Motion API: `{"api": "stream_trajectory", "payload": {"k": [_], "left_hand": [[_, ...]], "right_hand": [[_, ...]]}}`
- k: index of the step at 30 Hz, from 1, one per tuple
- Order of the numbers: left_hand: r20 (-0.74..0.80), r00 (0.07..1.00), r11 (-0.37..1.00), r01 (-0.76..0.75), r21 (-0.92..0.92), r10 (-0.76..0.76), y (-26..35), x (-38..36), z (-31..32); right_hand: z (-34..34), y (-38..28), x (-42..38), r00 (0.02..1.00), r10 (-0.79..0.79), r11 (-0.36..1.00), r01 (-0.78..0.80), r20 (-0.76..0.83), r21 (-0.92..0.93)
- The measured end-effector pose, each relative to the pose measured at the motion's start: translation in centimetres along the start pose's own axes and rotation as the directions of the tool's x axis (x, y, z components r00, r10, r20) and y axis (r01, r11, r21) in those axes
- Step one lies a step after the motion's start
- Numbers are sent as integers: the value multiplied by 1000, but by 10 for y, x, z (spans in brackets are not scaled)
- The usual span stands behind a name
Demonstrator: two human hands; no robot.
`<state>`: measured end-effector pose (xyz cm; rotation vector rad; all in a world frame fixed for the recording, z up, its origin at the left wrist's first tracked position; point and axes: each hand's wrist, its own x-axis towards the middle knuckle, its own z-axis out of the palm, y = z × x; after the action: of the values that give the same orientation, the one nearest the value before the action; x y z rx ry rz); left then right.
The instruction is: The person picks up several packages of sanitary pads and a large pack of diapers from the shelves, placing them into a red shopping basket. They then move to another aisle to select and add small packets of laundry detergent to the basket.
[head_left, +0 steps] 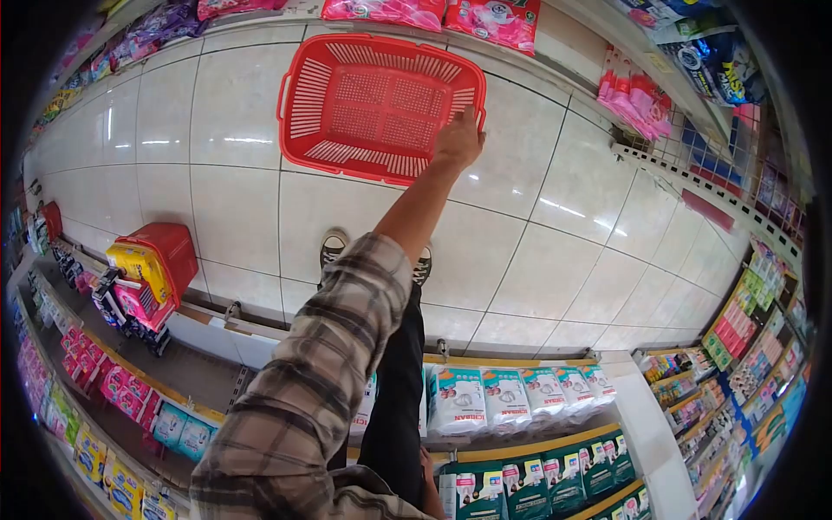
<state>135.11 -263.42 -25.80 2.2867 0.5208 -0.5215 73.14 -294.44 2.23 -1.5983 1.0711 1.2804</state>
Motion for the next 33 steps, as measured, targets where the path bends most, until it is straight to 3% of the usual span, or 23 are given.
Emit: {"api": "stream_trajectory", "payload": {"k": [3, 6, 7, 9, 10, 11, 12, 13, 14, 15, 16, 17, 18, 19, 21, 22, 23, 24, 25, 27, 29, 31, 33], "left_hand": [[-87, 978, 974, -196, -116, 187, -43, -39, 16], [-118, 917, 921, -387, -39, 380, -98, -119, 2], [34, 971, 965, -229, -127, 235, -106, -157, -21], [66, 984, 985, -169, 21, 168, -173, -230, -21], [470, 872, 987, 69, 148, -132, -162, -257, -76], [349, 923, 963, -224, 150, 160, -207, -308, -79], [199, 933, 943, 260, 210, -301, -210, -351, -104], [340, 933, 943, 0, 332, -120, -269, -385, -107], [205, 836, 856, 468, 219, -509, -273, -417, -131], [170, 753, 771, 630, 93, -636, -253, -454, -174], [38, 823, 821, 561, 100, -567, -258, -485, -193], [174, 699, 712, 702, 22, -694, -214, -501, -243], [167, 627, 628, 776, -50, -761, -203, -512, -263], [180, 656, 653, 753, -83, -733, -193, -513, -284], [225, 693, 686, 717, -119, -685, -178, -529, -319], [117, 729, 719, 684, -123, -674, -170, -524, -329], [5, 757, 751, 648, -127, -653, -167, -518, -336], [6, 772, 735, 608, -299, -636, -188, -506, -330], [3, 785, 697, 552, -458, -619, -210, -493, -329], [53, 768, 555, 507, -659, -638, -207, -477, -349], [91, 797, 587, 511, -628, -597, -214, -467, -371], [130, 802, 592, 529, -607, -583, -203, -459, -404], [159, 823, 583, 509, -633, -546, -218, -451, -416]], "right_hand": [[5, -7, 6, 996, -89, 996, 89, 16, -20], [1, -19, 19, 962, -268, 961, 271, 48, -65], [-4, -20, 22, 936, -347, 932, 351, 61, -86], [-14, -30, 35, 896, -438, 889, 443, 69, -116], [-18, -40, 39, 917, -395, 909, 398, 49, -121], [-22, -50, 42, 936, -352, 928, 352, 29, -124], [-25, -75, 49, 949, -316, 941, 315, 10, -127], [-30, -113, 46, 946, -323, 941, 320, -14, -114], [-39, -140, 35, 947, -318, 944, 312, -42, -103], [-42, -166, 20, 953, -297, 953, 291, -64, -87], [-46, -194, 14, 961, -271, 962, 269, -56, -41], [-56, -218, 10, 971, -236, 972, 236, -47, -1], [-64, -240, 10, 961, -275, 961, 276, -44, 22], [-67, -267, 14, 949, -312, 948, 313, -38, 46], [-80, -309, 39, 833, -552, 828, 543, -34, -137], [-70, -357, 0, 853, -512, 859, 505, -101, -90], [-71, -383, 16, 815, -569, 822, 566, -107, -61], [-68, -415, 4, 717, -686, 721, 649, -123, -241], [-57, -446, -2, 695, -713, 701, 711, -97, -58], [-34, -516, -37, 541, -838, 545, 827, -70, -136], [-9, -575, -91, 355, -934, 356, 934, -46, -28], [19, -616, -190, 319, -946, 317, 948, -55, 35], [34, -642, -230, 248, -964, 243, 968, -94, 53]]}}
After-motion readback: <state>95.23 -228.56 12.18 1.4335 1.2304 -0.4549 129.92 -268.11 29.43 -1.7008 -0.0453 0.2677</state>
